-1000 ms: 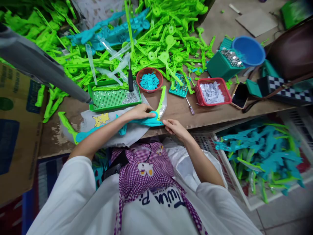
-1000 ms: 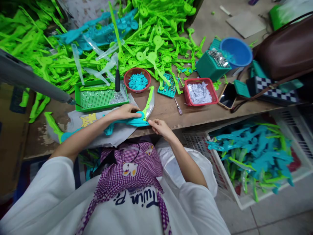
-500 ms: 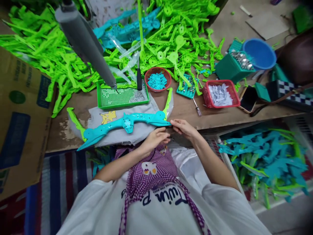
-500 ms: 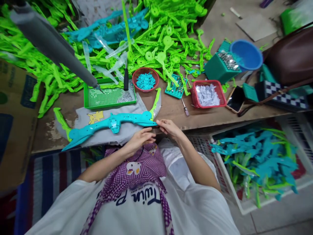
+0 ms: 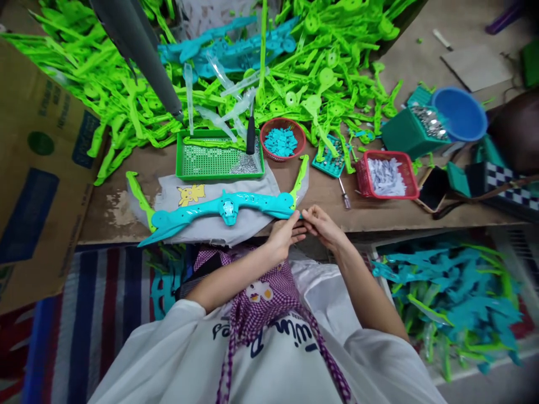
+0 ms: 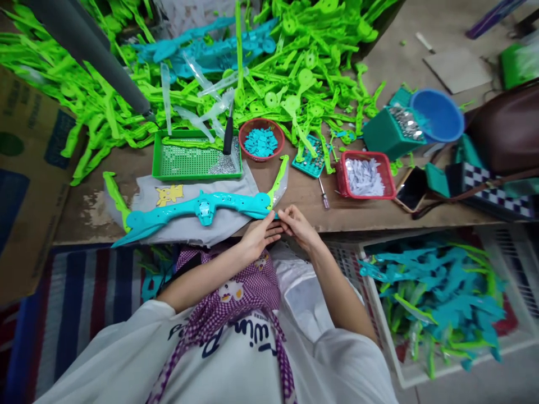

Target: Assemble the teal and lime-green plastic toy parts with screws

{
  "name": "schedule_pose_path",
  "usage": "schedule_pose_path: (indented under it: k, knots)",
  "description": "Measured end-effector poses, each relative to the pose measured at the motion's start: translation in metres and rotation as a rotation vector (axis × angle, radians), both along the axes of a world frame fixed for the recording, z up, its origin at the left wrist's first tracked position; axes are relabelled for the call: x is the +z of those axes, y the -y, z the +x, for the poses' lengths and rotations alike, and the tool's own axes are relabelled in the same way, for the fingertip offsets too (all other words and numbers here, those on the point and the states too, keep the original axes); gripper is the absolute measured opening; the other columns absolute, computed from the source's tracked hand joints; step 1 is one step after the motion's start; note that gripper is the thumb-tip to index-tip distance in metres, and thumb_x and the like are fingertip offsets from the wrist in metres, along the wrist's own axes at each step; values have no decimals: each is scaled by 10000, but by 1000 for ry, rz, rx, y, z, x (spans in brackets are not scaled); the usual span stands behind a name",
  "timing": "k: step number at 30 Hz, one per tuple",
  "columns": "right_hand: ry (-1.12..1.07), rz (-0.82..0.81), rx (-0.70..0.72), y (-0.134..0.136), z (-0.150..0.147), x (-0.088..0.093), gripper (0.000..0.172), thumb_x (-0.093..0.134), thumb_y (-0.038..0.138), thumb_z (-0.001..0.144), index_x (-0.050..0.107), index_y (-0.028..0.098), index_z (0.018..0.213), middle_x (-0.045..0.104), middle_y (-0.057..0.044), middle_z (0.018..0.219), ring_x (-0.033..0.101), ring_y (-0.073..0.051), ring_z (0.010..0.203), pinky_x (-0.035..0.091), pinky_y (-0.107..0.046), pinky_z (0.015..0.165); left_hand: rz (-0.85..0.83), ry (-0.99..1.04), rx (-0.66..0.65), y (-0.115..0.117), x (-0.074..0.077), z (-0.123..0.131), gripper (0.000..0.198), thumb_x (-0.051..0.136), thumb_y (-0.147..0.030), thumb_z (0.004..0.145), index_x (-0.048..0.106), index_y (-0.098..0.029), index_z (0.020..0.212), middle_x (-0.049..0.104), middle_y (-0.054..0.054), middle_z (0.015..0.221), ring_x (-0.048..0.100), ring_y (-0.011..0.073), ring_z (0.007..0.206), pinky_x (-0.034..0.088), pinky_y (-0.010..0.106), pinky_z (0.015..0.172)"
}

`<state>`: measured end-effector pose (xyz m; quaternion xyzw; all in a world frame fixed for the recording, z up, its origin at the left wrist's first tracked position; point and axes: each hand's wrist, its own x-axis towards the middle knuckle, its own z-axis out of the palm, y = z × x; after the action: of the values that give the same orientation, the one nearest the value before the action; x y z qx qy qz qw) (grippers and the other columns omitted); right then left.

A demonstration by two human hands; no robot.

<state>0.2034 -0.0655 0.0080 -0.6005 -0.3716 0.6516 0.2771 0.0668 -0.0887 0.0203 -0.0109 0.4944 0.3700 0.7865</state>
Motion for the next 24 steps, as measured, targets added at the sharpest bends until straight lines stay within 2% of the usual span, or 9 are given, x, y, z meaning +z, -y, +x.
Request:
schedule_pose_path:
  k: [6, 11, 13, 17, 19, 21, 23, 24]
  knots:
    - [-1, -37, 94, 2, 3, 10, 633, 755, 750, 636, 434, 238, 824, 455, 111, 526, 339, -47, 429, 181, -185, 427, -9, -7, -16, -4, 0, -2, 260, 853, -356, 776, 711, -139, 793, 725, 56, 775, 649, 96, 580, 490, 192, 535]
    - [200, 92, 210, 0, 14, 11, 618, 575, 831, 743, 504, 230, 863, 552, 66, 566, 446, -78, 432, 270, -211, 430, 36, -32, 17, 4, 2, -2, 135, 707, -233, 899, 714, -127, 815, 737, 54, 777, 682, 109, 611, 513, 198, 576]
    - [331, 194, 163, -4, 22, 8, 629, 501, 836, 790, 567, 216, 877, 574, 44, 571, 481, -94, 444, 321, -230, 451, 30, -38, 32, 8, 2, -2, 107, 689, -188, 897, 706, -124, 813, 753, 63, 814, 710, 127, 654, 537, 213, 623]
    - [498, 459, -65, -14, 21, 14, 611, 491, 805, 824, 609, 207, 790, 565, 29, 579, 499, -112, 495, 390, -255, 510, 17, -46, 60, 13, 0, 0, 111, 675, -153, 889, 687, -117, 785, 752, 73, 798, 731, 156, 682, 561, 253, 694]
    - [497, 634, -155, -23, 4, 27, 554, 514, 746, 863, 614, 208, 780, 590, 18, 628, 539, -124, 571, 436, -263, 567, 27, -48, 79, 13, -3, 2, 115, 667, -150, 887, 689, -113, 780, 748, 77, 792, 732, 163, 690, 568, 277, 730]
    - [429, 822, -182, -40, -27, 44, 487, 506, 678, 916, 635, 212, 858, 649, 1, 732, 603, -138, 680, 494, -280, 659, 45, -50, 97, 13, -5, 4, 109, 691, -165, 868, 687, -113, 773, 743, 79, 784, 729, 169, 694, 570, 303, 763]
    - [292, 982, -81, -67, -69, 59, 471, 488, 669, 934, 644, 233, 1018, 714, -34, 969, 669, -165, 891, 543, -324, 815, 72, -53, 117, 13, -6, 7, 125, 754, -204, 817, 682, -118, 761, 738, 73, 775, 714, 165, 681, 569, 319, 783]
    - [220, 1044, 6, -83, -92, 65, 521, 486, 711, 912, 632, 247, 1099, 711, -51, 1110, 671, -186, 1021, 545, -361, 908, 91, -54, 130, 13, -7, 7, 159, 789, -231, 783, 676, -123, 750, 734, 68, 770, 702, 160, 673, 568, 320, 785]
